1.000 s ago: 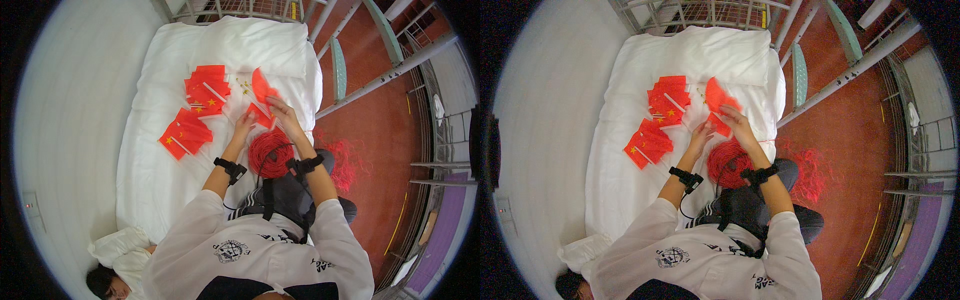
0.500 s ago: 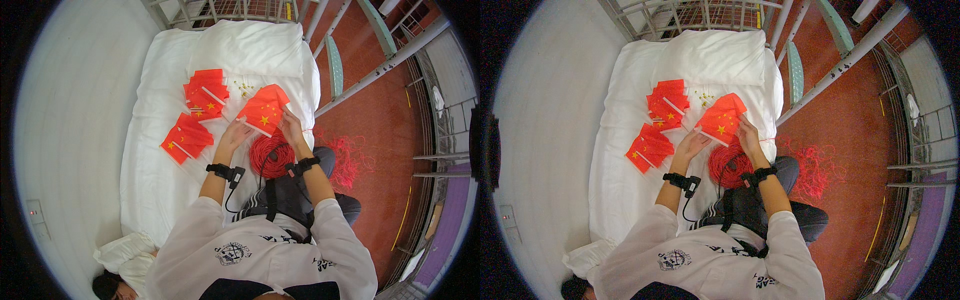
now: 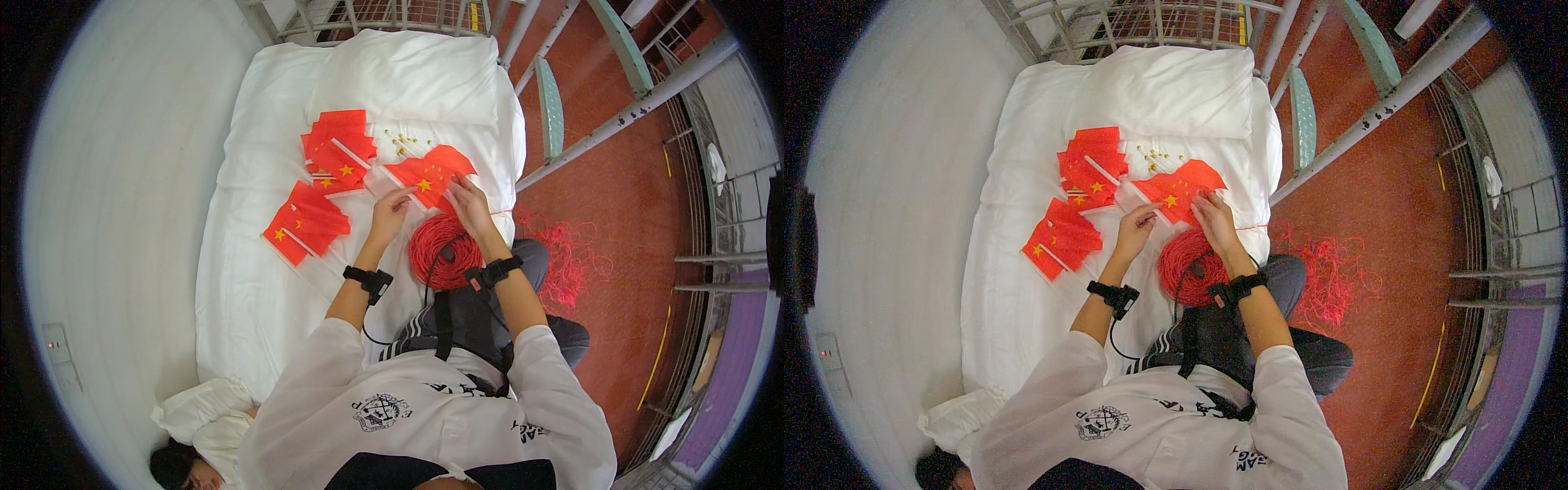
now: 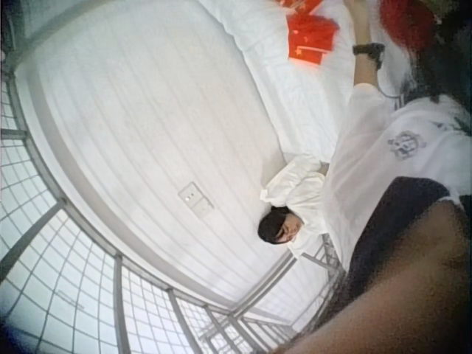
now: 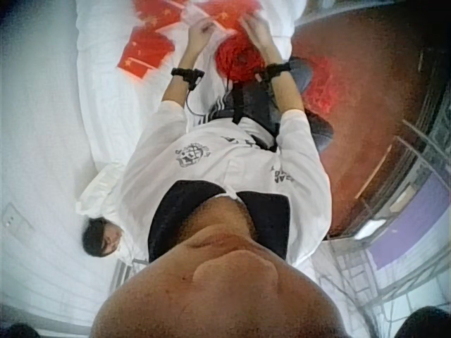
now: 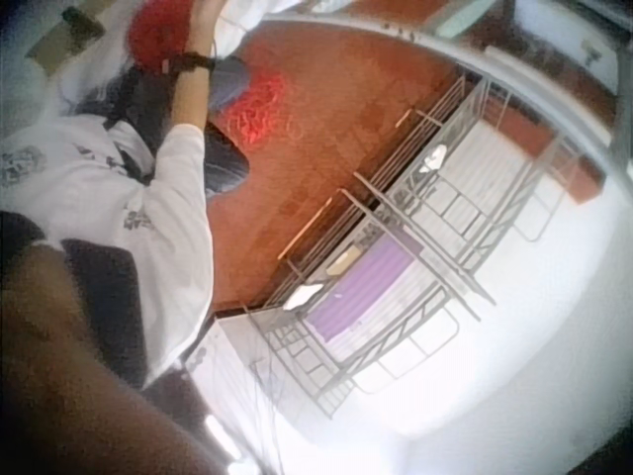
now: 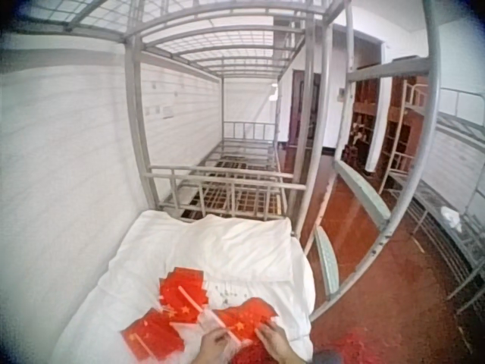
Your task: The person slides the sleeves of several small red flags onto plastic sticks by hand, one at a time, and then gathers them into a bundle.
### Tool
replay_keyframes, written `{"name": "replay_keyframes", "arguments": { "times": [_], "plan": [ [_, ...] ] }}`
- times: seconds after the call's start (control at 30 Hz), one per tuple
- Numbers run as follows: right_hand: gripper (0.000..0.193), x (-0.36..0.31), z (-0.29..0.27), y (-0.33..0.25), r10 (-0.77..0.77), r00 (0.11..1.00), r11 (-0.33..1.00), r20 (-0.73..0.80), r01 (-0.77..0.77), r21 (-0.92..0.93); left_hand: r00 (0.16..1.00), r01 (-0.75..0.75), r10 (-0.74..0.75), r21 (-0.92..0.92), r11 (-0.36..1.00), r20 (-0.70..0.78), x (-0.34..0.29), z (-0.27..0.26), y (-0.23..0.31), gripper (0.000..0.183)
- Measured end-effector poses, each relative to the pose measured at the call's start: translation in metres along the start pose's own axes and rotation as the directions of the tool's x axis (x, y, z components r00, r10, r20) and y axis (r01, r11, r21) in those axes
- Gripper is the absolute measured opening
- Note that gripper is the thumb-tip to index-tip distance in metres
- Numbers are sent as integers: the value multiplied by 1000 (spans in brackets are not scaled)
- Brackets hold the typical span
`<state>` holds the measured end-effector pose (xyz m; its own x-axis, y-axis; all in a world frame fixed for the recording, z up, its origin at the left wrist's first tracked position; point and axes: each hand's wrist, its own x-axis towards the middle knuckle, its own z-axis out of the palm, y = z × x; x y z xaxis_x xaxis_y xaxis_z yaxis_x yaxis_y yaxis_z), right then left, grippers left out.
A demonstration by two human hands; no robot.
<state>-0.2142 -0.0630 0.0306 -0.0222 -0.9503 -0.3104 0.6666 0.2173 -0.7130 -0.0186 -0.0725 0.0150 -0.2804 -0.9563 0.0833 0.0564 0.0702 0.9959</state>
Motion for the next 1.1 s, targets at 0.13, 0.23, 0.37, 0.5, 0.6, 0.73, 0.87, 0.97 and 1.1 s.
{"name": "replay_keyframes", "arguments": {
  "times": [0.13, 0.23, 0.37, 0.5, 0.6, 0.73, 0.87, 0.97, 1.1],
  "plan": [
    [32, 8, -8, 5, 49, 999, 996, -17, -50, -75, 990, 82, -46, 284, 955, -130, 1, 7, 12, 27],
    [35, 26, -50, 2, -351, 925, 330, 145, 267, -905, 969, -38, 183, 638, 769, -163, 4, 13, 27, 20],
    [26, 25, -56, -13, -485, 825, -331, 289, 132, -934, 824, -234, 559, 846, 479, -88, 0, 0, 36, 15],
    [16, 29, -68, -19, -318, 945, -362, 70, -53, -931, 965, 30, 64, 349, 936, -254, -6, 4, 41, 20],
    [15, 29, -78, -17, -349, 932, -333, 95, -28, -942, 970, 26, 75, 403, 915, -233, -6, 12, 64, 26],
    [13, 16, -59, -25, -403, 911, -316, 84, -52, -947, 967, 9, 83, 356, 934, -242, -9, 14, 65, 28],
    [12, -11, -26, -50, -541, 830, -234, 134, 5, -972, 987, 86, -57, 193, 978, -151, -8, 11, 63, 32],
    [11, -36, 7, -71, -594, 775, 67, 215, 314, -947, 994, 69, -62, 74, 995, -91, -8, 10, 52, 31],
    [8, -72, 48, -93, -515, 841, 649, 165, 509, -565, 997, 43, -43, 5, 999, -57, -11, 19, 60, 28]
  ]
}}
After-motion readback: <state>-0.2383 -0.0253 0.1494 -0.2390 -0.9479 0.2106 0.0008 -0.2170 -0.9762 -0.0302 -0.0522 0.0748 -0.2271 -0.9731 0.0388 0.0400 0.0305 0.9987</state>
